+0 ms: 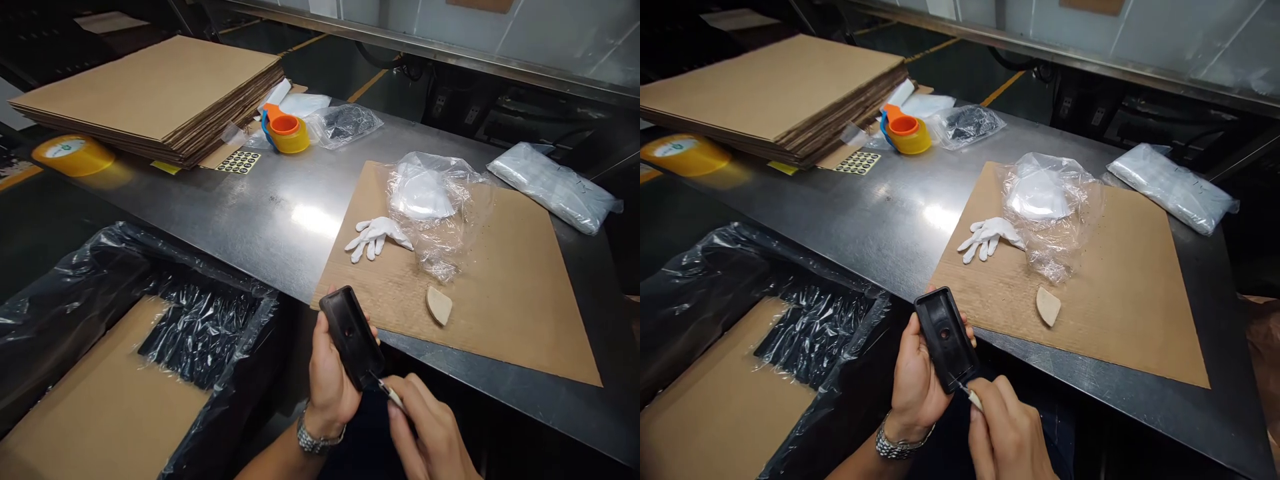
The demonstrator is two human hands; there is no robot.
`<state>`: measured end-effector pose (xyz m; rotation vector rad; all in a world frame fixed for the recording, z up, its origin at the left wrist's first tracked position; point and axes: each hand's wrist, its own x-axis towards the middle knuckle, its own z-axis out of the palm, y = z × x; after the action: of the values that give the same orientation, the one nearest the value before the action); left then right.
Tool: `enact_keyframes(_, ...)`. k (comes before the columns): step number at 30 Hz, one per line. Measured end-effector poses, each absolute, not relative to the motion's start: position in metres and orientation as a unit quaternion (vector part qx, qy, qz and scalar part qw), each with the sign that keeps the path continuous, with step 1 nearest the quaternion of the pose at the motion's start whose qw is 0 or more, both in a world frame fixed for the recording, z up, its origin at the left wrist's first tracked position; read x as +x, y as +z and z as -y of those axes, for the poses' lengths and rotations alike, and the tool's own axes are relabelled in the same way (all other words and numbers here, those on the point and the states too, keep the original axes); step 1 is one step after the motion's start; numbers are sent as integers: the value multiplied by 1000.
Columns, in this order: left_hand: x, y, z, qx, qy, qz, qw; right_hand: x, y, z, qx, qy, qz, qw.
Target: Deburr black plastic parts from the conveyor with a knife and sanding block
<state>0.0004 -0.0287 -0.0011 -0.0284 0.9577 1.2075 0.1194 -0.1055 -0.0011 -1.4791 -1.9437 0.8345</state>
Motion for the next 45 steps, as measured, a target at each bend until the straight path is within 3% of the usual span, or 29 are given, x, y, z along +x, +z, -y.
enact_keyframes(4, 4, 1, 29, -47, 528, -457, 714, 108, -11, 95, -499, 272, 730, 379)
enact_keyframes(10, 7, 0, 24, -74, 529, -489, 690, 90, -28, 93, -461, -29, 773, 435)
enact_keyframes(13, 5, -3, 22, -84, 524, -479, 699, 92, -32, 95, -466, 28, 767, 440)
enact_keyframes(17, 0, -6, 21, -74, 514, -458, 721, 110, -28, 98, -531, 218, 721, 388)
enact_keyframes(21, -5, -8, 21, -63, 490, -426, 758, 130, -16, 100, -606, 271, 686, 298)
enact_keyframes(28, -9, -5, 24, -1, 517, -382, 766, 142, -7, 111, -590, 144, 772, 186)
enact_keyframes(35, -7, -1, 24, 22, 532, -401, 745, 140, -5, 113, -568, 40, 808, 154)
enact_keyframes(45, -7, 0, 28, 46, 546, -399, 735, 138, -5, 113, -566, 17, 811, 146)
